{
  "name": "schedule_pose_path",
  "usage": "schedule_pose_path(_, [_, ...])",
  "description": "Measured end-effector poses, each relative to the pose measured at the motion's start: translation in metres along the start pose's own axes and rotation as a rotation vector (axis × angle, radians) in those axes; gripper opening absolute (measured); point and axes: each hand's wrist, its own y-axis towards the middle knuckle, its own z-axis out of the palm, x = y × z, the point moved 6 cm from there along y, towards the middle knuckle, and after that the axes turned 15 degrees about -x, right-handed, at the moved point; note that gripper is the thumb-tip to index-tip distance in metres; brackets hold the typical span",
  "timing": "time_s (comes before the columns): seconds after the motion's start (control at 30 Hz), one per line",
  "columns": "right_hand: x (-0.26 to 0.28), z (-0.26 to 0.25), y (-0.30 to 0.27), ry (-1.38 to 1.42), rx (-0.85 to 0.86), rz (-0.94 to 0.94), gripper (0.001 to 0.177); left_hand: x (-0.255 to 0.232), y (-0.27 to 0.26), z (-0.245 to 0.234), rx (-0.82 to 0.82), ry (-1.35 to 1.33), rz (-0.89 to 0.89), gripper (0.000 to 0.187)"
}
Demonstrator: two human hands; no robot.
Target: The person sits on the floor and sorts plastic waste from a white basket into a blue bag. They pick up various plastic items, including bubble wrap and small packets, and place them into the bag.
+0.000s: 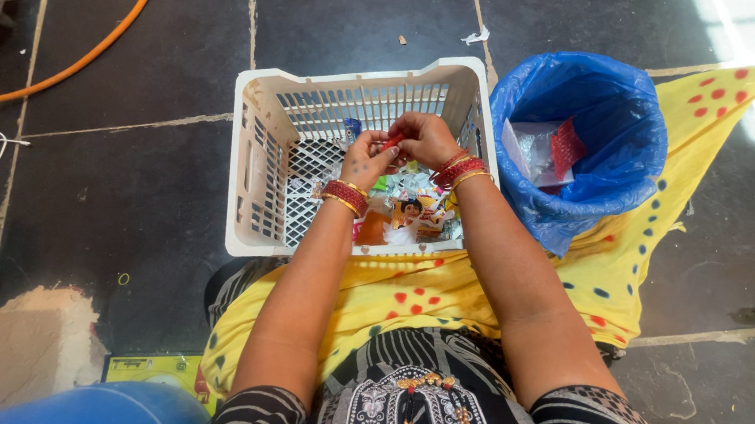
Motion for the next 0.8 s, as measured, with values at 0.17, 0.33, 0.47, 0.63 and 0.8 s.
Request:
schedule_pose_path(0.17, [0.021,0.009,-0.01,-0.413,-0.073,-0.27,0.013,0.028,0.015,-0.008,-0.026,0.304,0.201,0.012])
schedule_pose_path(0.33, [0.039,0.013,-0.018,-0.453,-0.101,-0.411,0.008,0.017,0.007,-0.01,-0.151,0.716,0.693,0.013])
schedule_pose_path(0.47, [0.045,0.012,-0.018,-0.432,-0.114,-0.425,0.015,-0.003,-0.006,-0.004,-0.163,0.787,0.683,0.015])
schedule_pose_path(0.63, [0.08,-0.005,-0.032,-0.315,-0.387,-0.546,0.021,-0.018,-0.014,-0.006,-0.291,0.554,0.565,0.017])
schedule_pose_path(0.8, [0.121,-0.083,-0.071,-0.418,-1.156,-0.782,0.023,0.007,0.019,-0.046,-0.555,0.111,0.42,0.011])
